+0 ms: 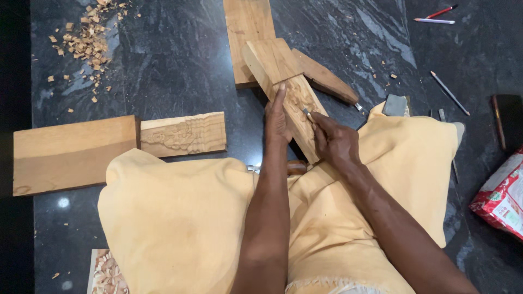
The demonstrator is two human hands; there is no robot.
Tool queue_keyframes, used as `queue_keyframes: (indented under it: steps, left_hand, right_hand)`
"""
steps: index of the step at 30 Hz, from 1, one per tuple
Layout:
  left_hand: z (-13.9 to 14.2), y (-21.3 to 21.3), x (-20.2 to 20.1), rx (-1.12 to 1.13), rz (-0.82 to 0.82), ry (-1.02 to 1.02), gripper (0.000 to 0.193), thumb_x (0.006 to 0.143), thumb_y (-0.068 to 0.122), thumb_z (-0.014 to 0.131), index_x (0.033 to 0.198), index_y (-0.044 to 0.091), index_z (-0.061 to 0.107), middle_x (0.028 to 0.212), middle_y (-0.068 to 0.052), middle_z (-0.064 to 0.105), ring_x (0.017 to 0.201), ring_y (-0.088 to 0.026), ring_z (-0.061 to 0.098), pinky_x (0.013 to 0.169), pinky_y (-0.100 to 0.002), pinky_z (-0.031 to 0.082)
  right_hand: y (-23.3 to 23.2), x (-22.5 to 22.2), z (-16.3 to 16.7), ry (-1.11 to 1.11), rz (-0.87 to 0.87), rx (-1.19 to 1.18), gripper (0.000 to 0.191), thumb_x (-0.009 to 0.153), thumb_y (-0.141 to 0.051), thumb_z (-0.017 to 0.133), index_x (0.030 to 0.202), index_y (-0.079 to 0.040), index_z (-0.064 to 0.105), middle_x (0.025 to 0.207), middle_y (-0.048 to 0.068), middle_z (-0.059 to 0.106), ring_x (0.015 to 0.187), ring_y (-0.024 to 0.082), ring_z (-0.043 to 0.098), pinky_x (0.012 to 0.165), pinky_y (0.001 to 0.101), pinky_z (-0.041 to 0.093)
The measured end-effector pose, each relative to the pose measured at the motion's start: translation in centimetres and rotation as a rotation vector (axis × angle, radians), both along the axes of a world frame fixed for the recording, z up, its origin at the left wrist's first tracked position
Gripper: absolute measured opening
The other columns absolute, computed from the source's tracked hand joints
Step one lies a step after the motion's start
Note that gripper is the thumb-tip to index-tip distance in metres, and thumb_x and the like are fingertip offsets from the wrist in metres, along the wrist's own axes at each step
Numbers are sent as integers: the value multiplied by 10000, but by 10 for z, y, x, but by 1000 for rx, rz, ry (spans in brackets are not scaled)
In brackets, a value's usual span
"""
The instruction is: The person carves a wooden block using a chisel and mallet. They repeatedly strike the chisel to remove wood shavings and refine the carved design on the block's surface.
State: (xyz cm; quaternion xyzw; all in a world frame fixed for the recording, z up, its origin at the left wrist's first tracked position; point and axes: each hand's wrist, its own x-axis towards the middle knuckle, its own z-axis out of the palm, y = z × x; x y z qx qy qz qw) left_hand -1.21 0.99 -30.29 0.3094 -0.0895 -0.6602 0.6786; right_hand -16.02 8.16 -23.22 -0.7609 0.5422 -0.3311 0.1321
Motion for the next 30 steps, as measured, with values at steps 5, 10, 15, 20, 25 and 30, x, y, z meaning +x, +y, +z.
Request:
queue_keyframes:
  steps: [5, 10, 15, 20, 25, 30]
  left_hand:
    - [1, 0, 2, -4, 7, 21, 607, 895, 322, 762, 1358, -28, 583, 1253, -145, 666, 1122, -265, 659, 959, -409, 546]
    - [5, 2, 3, 45, 0, 6, 611, 882, 304, 753, 1365, -21, 566, 1230, -145, 674, 1116, -267, 663, 951, -424, 550]
    - [-2, 1, 2, 6, -16, 11, 547, 836, 190, 757, 1308, -22, 578, 1162, -147, 683, 1054, -273, 677, 896, -451, 573]
    - [-13, -1, 4, 41, -6, -36, 468, 805, 115, 722, 1234, -42, 623, 1081, -154, 705, 966, -285, 698, 839, -435, 592]
    - [-11, 0, 4, 32, 2, -7, 473, 837, 156, 757, 1256, -27, 634, 1110, -138, 706, 992, -259, 693, 858, -416, 592]
    - [-10, 0, -1, 46, 45, 6, 502, 868, 215, 793, 1285, -17, 636, 1178, -116, 708, 1066, -235, 684, 906, -395, 575]
  right_hand:
    - [0, 1, -2, 21, 12, -37, 264, 963, -131, 679, 1219, -94, 729, 1148, 142, 752, 934, 340, 744, 780, 401, 606]
    - [-1, 2, -1, 7, 8, -30, 275, 962, -116, 680, 1232, -90, 726, 1177, 138, 744, 967, 344, 738, 796, 398, 606]
    - [0, 2, -1, 28, 24, -70, 265, 966, -105, 686, 1228, -80, 718, 1163, 138, 747, 945, 335, 738, 770, 385, 602]
    - [-2, 0, 1, -73, -98, 21, 257, 996, -122, 693, 1249, -95, 731, 958, 136, 714, 785, 297, 716, 688, 393, 573]
    - [0, 3, 7, -31, -17, 38, 327, 948, -103, 668, 1273, -86, 703, 889, 134, 666, 692, 304, 662, 620, 406, 543]
    - [4, 10, 9, 98, -51, -71, 362, 935, -112, 693, 1296, -90, 701, 943, 117, 690, 737, 327, 683, 611, 418, 540]
